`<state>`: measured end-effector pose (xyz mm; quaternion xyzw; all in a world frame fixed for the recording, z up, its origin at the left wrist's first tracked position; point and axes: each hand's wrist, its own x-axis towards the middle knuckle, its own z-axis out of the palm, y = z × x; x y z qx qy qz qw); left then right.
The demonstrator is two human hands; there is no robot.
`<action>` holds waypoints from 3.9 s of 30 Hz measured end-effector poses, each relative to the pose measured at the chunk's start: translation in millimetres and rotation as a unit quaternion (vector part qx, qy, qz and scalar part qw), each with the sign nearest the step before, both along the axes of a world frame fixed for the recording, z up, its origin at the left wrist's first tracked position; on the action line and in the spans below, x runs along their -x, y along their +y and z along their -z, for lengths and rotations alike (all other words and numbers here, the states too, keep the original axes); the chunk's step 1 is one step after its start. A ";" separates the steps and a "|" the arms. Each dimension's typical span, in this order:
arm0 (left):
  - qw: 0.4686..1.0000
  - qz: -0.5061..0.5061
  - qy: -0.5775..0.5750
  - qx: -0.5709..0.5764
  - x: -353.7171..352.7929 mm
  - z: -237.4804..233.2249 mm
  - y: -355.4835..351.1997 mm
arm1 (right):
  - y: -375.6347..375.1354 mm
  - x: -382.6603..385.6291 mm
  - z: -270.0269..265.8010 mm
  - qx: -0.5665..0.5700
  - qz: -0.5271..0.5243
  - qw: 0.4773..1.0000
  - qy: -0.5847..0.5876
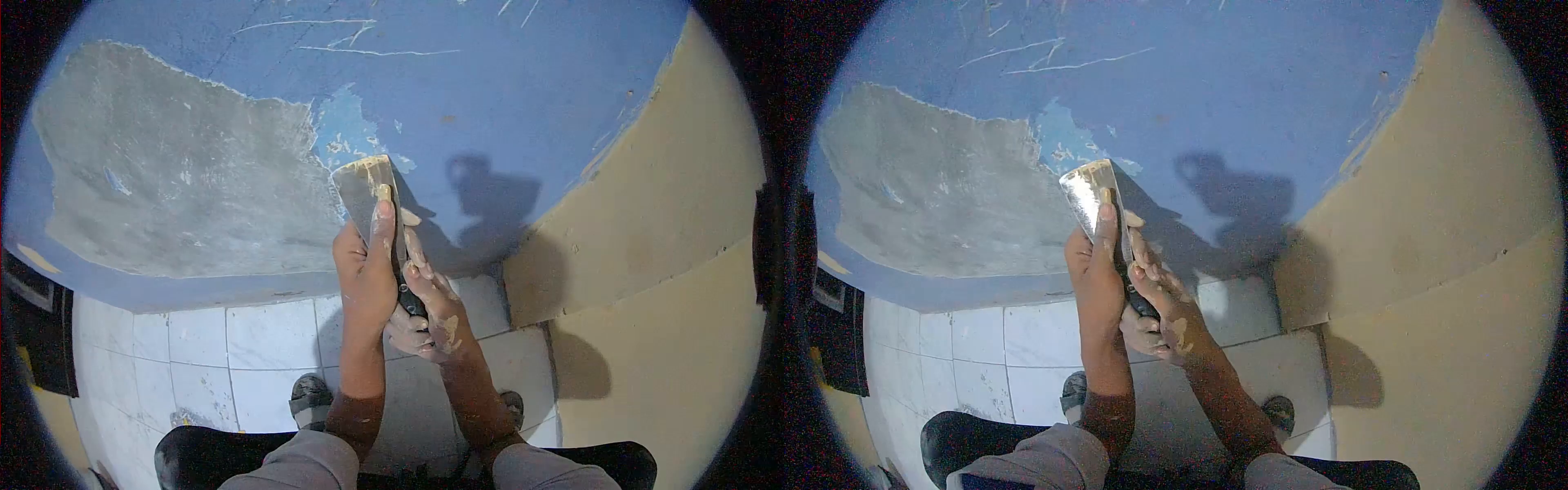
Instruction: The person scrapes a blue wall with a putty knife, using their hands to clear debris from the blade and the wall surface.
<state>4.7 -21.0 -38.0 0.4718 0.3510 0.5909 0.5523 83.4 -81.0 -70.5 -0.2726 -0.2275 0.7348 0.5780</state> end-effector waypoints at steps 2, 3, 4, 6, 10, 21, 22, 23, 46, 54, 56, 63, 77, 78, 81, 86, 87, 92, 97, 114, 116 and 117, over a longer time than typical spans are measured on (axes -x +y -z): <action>1.000 -0.012 0.016 -0.009 -1.2 4.2 1.5 | -0.2 1.4 -0.9 -0.015 -0.012 0.999 0.027; 1.000 -0.002 0.011 -0.004 0.0 7.0 3.3 | 0.0 1.7 -0.6 -0.023 -0.020 0.999 0.041; 1.000 0.009 0.006 0.000 1.3 8.6 4.9 | 0.3 2.1 0.5 -0.016 -0.024 0.998 0.060; 1.000 -0.016 0.013 -0.007 0.7 5.3 4.8 | 1.9 3.7 1.7 -0.013 -0.031 0.995 0.093; 0.997 -0.056 0.014 -0.042 -3.1 -2.7 6.3 | 6.9 5.9 0.4 -0.040 -0.032 0.992 0.117; 0.997 -0.062 0.040 -0.030 -2.6 -4.6 8.7 | 13.1 1.2 3.9 -0.024 -0.065 0.992 0.109; 0.998 -0.053 0.043 -0.017 -1.7 -6.6 8.1 | 14.3 1.6 7.1 -0.028 -0.068 0.990 0.117; 0.998 -0.048 0.041 -0.025 -1.0 -4.5 9.8 | 14.9 2.6 10.9 -0.035 -0.073 0.989 0.121; 0.990 -0.021 0.112 -0.078 14.3 -6.8 14.5 | 24.5 22.5 19.9 -0.105 -0.124 0.965 0.207; 0.965 0.054 0.173 -0.189 6.5 -2.3 2.6 | 20.4 17.2 60.5 -0.145 -0.077 0.958 0.234; 0.981 0.092 0.141 -0.099 6.5 0.9 -5.1 | 21.1 15.5 64.5 -0.181 -0.061 0.956 0.223; 0.991 0.078 -0.105 -0.017 12.6 29.3 -2.1 | 13.2 6.4 52.0 -0.140 0.065 0.987 -0.047; 0.982 0.129 -0.136 0.026 8.7 39.8 7.9 | -9.0 26.2 29.6 -0.010 0.136 0.984 -0.112; 0.975 0.152 -0.157 0.023 10.9 40.0 8.5 | -9.8 29.0 28.7 0.002 0.144 0.984 -0.108; 0.963 0.191 -0.191 0.022 15.9 40.5 10.0 | -13.1 36.0 22.6 0.021 0.166 0.982 -0.088; 0.983 0.127 -0.126 0.036 10.7 33.8 7.2 | -9.4 35.1 25.0 0.018 0.147 0.988 -0.040; 0.984 0.123 -0.127 0.032 9.4 35.3 8.3 | -9.0 33.7 27.5 0.007 0.141 0.990 -0.024; 0.990 0.104 -0.099 0.011 10.6 40.2 14.2 | -4.8 33.3 29.9 -0.016 0.131 0.991 0.037; 0.989 0.110 -0.094 -0.008 12.7 34.0 13.3 | 1.1 32.2 34.7 -0.011 0.147 0.989 -0.001; 0.995 0.052 -0.078 -0.042 3.1 47.0 7.0 | 9.7 17.2 82.4 -0.114 0.295 0.897 -0.309; 0.993 0.087 -0.077 -0.016 6.2 57.2 5.5 | -6.6 13.9 73.2 -0.041 0.194 0.966 -0.167; 0.992 0.104 -0.077 -0.006 7.8 58.2 5.8 | -11.0 12.8 67.9 -0.010 0.152 0.982 -0.109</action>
